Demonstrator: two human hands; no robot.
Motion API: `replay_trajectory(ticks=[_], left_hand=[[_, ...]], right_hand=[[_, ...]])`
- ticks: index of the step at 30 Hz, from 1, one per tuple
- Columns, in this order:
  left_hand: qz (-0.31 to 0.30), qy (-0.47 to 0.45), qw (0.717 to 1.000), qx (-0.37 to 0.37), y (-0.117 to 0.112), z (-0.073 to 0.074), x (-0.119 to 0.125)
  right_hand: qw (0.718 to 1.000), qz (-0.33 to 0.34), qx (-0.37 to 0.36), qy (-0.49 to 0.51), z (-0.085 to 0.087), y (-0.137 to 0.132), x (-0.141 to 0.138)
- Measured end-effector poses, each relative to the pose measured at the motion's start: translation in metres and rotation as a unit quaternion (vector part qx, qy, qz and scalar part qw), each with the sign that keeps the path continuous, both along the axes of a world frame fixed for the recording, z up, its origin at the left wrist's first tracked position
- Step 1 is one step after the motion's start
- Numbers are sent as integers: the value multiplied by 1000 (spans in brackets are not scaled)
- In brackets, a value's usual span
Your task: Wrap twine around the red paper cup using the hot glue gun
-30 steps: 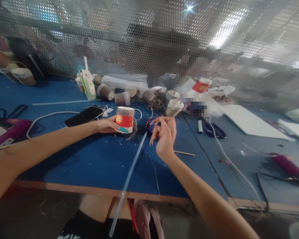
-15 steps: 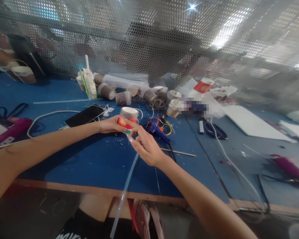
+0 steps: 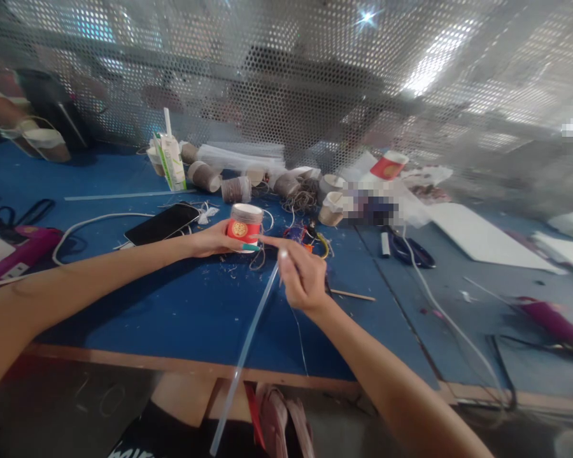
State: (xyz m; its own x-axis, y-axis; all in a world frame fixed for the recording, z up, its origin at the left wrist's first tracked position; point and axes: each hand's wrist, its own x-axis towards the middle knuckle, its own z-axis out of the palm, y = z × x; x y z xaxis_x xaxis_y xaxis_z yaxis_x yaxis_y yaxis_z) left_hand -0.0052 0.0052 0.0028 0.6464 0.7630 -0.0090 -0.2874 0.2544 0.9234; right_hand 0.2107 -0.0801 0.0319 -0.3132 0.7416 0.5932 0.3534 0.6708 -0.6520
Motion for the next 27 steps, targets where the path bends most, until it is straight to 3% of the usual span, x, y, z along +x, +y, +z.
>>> replay_trajectory(ticks=[4, 8, 14, 18, 24, 27], left_hand=[[49, 5, 998, 35, -3, -2, 6], [65, 14, 995, 75, -4, -4, 9], [33, -10, 999, -9, -2, -4, 4], [30, -16, 999, -20, 1, -3, 0], [-33, -51, 998, -16, 1, 0, -6], [-49, -64, 997, -13, 1, -1, -6]], right_hand=[[984, 67, 62, -153, 9, 1, -8], [977, 59, 56, -200, 12, 3, -15], [989, -47, 71, -121, 7, -4, -9], [985, -104, 127, -60, 2, -6, 0], [984, 41, 73, -160, 9, 0, 0], [979, 70, 61, -179, 12, 2, -6]])
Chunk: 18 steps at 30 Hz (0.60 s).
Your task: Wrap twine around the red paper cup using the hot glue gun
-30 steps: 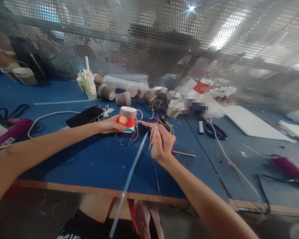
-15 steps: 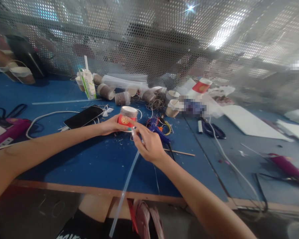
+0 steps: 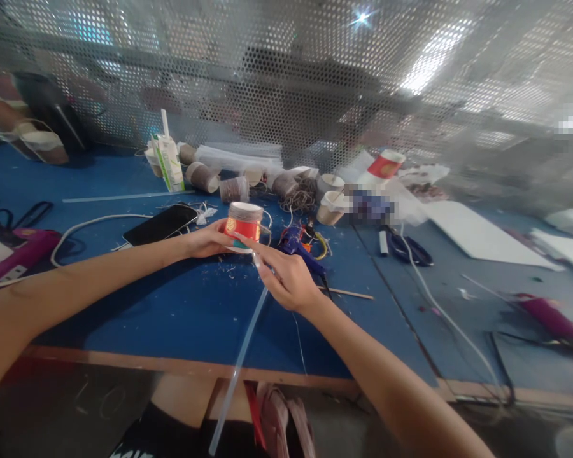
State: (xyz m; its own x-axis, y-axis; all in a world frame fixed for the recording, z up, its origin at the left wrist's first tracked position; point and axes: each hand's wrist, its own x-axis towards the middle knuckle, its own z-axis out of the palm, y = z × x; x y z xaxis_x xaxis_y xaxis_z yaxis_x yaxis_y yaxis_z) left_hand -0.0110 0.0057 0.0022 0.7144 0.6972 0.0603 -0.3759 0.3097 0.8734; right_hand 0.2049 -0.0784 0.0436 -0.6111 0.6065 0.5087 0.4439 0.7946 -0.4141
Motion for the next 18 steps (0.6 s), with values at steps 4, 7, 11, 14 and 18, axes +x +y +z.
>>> replay_trajectory(ticks=[4, 7, 11, 14, 18], left_hand=[[22, 14, 1000, 9, -1, -1, 2], [44, 23, 999, -4, 0, -1, 2], [19, -6, 1000, -7, 2, -1, 0], [14, -14, 1000, 0, 1, -1, 0], [53, -17, 998, 3, 2, -4, 4]], right_hand=[[1000, 25, 9, -16, 0, -1, 0], [998, -15, 64, 18, 7, 2, 13], [985, -150, 52, 70, 26, 18, 40], [981, -175, -9, 86, 34, 30, 51], [976, -97, -131, 143, 25, 27, 40]])
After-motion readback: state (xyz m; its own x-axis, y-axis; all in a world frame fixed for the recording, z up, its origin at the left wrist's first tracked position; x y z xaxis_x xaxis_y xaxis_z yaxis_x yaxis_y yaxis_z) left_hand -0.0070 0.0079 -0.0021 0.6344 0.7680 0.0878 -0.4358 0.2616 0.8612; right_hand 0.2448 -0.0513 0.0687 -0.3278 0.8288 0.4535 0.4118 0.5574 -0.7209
